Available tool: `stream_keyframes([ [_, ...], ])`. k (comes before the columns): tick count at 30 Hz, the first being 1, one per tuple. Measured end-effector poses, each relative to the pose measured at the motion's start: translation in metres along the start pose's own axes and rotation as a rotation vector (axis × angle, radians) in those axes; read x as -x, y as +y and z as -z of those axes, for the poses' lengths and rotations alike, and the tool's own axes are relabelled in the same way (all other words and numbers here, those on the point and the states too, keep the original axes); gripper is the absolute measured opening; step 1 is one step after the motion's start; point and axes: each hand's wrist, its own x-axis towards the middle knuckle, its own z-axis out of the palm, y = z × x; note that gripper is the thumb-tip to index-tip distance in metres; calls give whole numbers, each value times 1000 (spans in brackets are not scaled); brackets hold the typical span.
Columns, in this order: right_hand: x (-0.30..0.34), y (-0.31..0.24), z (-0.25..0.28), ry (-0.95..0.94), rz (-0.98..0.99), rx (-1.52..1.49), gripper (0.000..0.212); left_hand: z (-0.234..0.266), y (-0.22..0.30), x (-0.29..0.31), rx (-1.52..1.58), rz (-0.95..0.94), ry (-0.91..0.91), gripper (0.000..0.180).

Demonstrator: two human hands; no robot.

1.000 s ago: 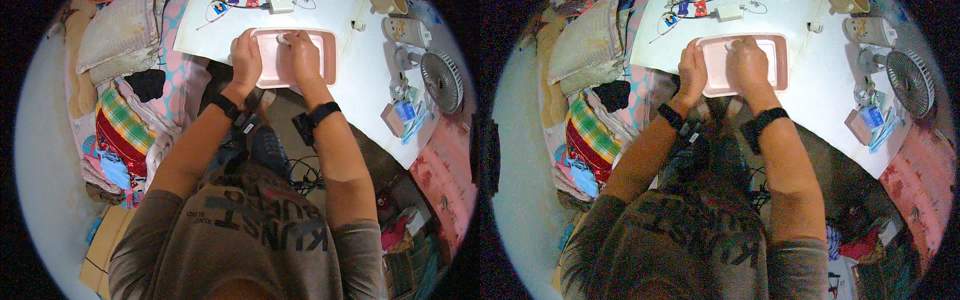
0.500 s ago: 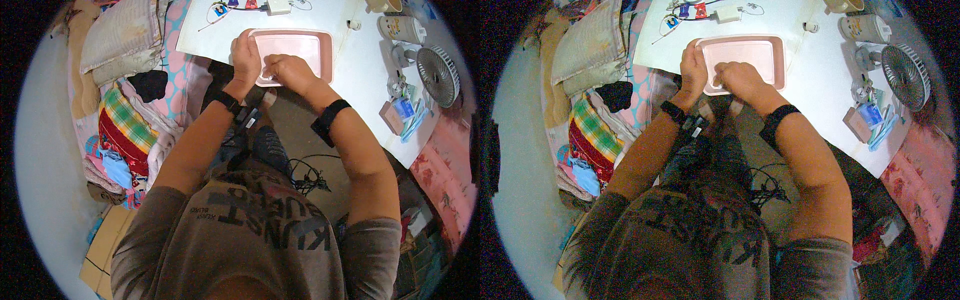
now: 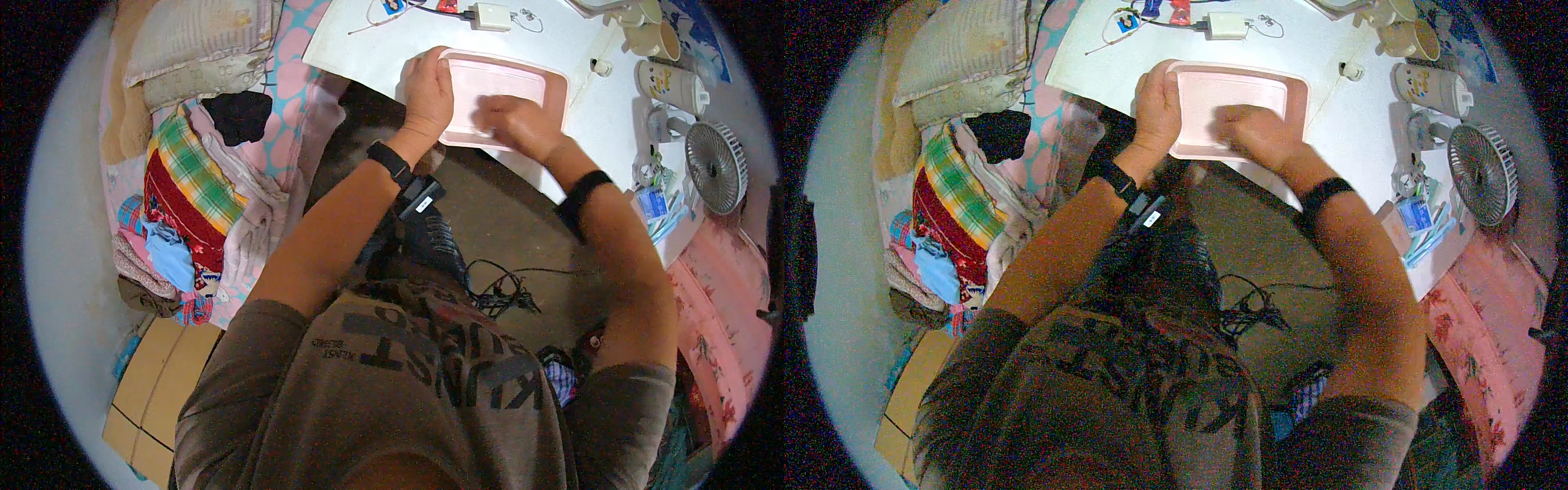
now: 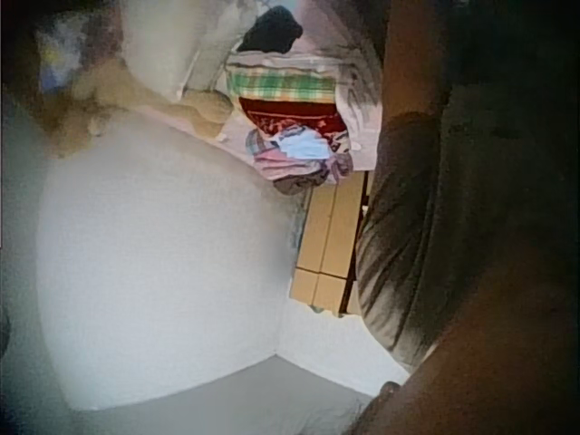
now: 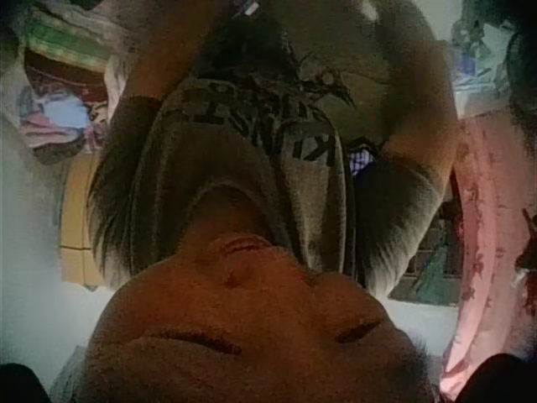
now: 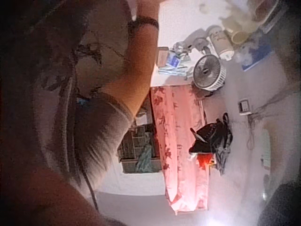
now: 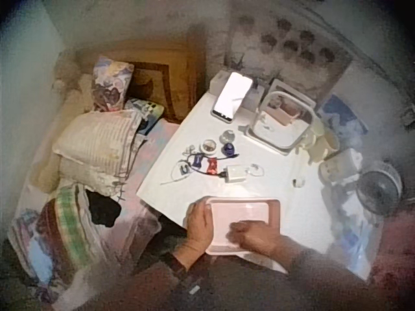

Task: The person wipes a pink plastic container with a cloth, carries it through a doorway to another room and back, and then cleans several small toys and items with a tissue at a desk.

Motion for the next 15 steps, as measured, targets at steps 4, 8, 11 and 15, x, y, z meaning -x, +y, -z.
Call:
stream_keyframes([
  [4,-41,-34,-12,-61,-72,-55,19,2,0,-3,-10,68,-37,26],
  [8,-14,-14,-11,51,23,-69,19,4,-5,-3,-14,46,-73,28],
  [11,11,8,12,-49,-37,1,18,8,-5,0,0,16,-58,29],
  [15,11,10,6,-57,-15,-38,14,3,-4,-2,30,14,-51,27],
])
